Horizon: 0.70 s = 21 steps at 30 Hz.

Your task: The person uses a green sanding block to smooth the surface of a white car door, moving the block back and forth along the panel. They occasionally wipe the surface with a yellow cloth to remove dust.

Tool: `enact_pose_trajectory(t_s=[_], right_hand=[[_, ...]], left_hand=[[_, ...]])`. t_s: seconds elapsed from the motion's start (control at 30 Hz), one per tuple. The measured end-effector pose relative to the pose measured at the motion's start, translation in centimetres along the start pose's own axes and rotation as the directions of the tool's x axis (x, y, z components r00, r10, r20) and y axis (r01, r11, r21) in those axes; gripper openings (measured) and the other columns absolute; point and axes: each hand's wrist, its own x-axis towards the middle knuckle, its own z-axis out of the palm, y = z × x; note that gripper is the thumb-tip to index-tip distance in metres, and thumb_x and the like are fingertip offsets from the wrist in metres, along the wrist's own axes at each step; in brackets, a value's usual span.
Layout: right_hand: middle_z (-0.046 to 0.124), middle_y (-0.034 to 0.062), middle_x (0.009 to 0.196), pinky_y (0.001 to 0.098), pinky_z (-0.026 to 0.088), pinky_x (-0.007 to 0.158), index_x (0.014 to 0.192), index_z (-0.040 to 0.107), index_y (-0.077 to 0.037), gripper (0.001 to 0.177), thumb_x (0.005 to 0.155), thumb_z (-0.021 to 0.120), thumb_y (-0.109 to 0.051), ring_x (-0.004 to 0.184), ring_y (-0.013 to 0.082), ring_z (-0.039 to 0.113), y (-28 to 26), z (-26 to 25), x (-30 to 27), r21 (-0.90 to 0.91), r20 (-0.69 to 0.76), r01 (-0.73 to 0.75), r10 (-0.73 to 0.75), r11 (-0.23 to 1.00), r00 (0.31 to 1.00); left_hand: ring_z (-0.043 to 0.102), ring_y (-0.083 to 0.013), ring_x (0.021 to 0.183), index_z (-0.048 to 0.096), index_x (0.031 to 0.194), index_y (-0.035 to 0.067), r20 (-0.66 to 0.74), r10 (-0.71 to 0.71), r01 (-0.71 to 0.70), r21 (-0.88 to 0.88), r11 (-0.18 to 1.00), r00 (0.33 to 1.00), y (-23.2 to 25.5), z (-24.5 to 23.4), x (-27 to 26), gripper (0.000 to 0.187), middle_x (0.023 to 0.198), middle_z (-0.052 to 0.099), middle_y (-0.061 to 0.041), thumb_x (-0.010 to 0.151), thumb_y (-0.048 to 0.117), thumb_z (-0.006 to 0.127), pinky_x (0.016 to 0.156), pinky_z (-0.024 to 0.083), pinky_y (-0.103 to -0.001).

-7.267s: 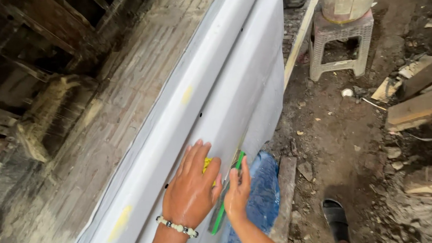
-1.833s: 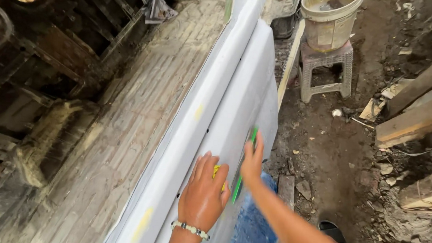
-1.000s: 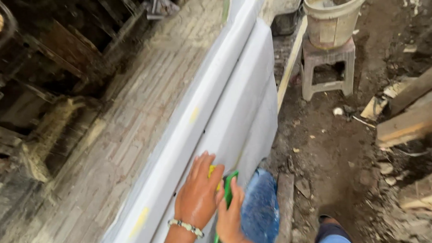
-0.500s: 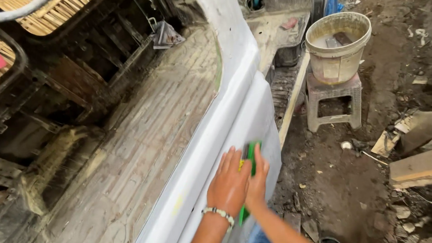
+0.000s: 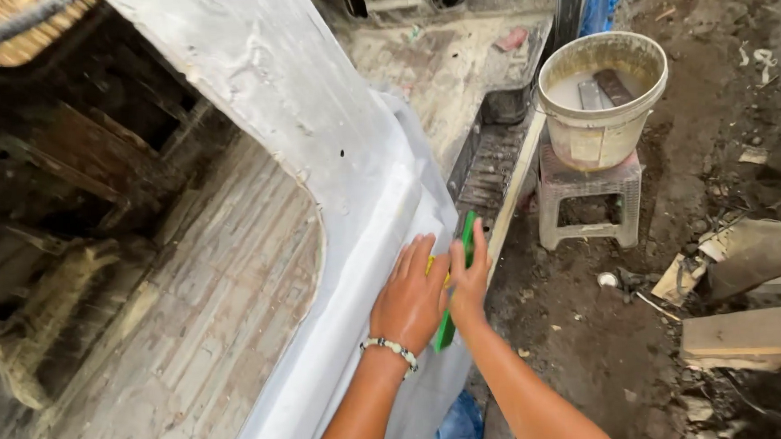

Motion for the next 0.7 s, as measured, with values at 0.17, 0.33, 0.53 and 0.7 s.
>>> enact_pose_trajectory(t_s=[0.17,0.33,0.53,0.7], right_hand=[[0.039,0.0217,0.15,0.0474,0.032,0.113,0.16,0.025,-0.008,0.077,0.096,0.064,-0.02,0.138,0.0358,0.041,0.8,1.9,-4.3,0.146,-0.01,-0.234,0.238,0.961,0.971],[0.036,0.0192,0.148,0.0435,0.041,0.111,0.162,0.028,-0.015,0.065,0.103,0.056,-0.021,0.135,0.0342,0.046,1.8,1.4,0.4,0.228,0.054,-0.586,0.59,0.778,0.805],[0.042,0.0181,0.143,0.0432,0.039,0.11,0.163,0.031,-0.016,0.063,0.104,0.052,-0.019,0.132,0.0343,0.046,2.3,2.3,-1.6,0.208,0.008,-0.511,0.522,0.834,0.853],[0.044,0.032,0.136,0.0542,0.033,0.104,0.165,0.033,-0.015,0.063,0.106,0.055,-0.02,0.129,0.0481,0.036,0.5,1.0,-2.1,0.372,0.066,-0.662,0.693,0.651,0.718]], left_hand=[[0.049,-0.0411,0.139,0.06,0.112,0.003,-0.002,0.016,-0.016,-0.018,1.0,1.0,-0.4,0.8,3.9,0.028,0.14,0.054,-0.022,0.084,0.008,0.065,0.12,0.037,-0.048],[0.048,-0.0423,0.137,0.061,0.109,0.005,0.002,-0.017,0.017,-0.037,0.999,1.0,-0.1,0.6,3.9,0.025,0.14,0.053,-0.024,0.087,0.011,0.069,0.119,0.036,-0.049],[0.048,-0.0409,0.132,0.062,0.111,0.008,-0.033,0.013,-0.01,0.087,0.996,0.999,0.1,0.6,4.2,0.038,0.138,0.053,-0.022,0.074,0.013,0.07,0.11,0.04,-0.049],[0.052,-0.0363,0.121,0.061,0.111,0.01,-0.084,-0.028,0.048,0.245,0.968,0.996,1.2,0.7,1.2,0.025,0.125,0.056,-0.017,0.089,0.019,0.069,0.102,0.043,-0.049]])
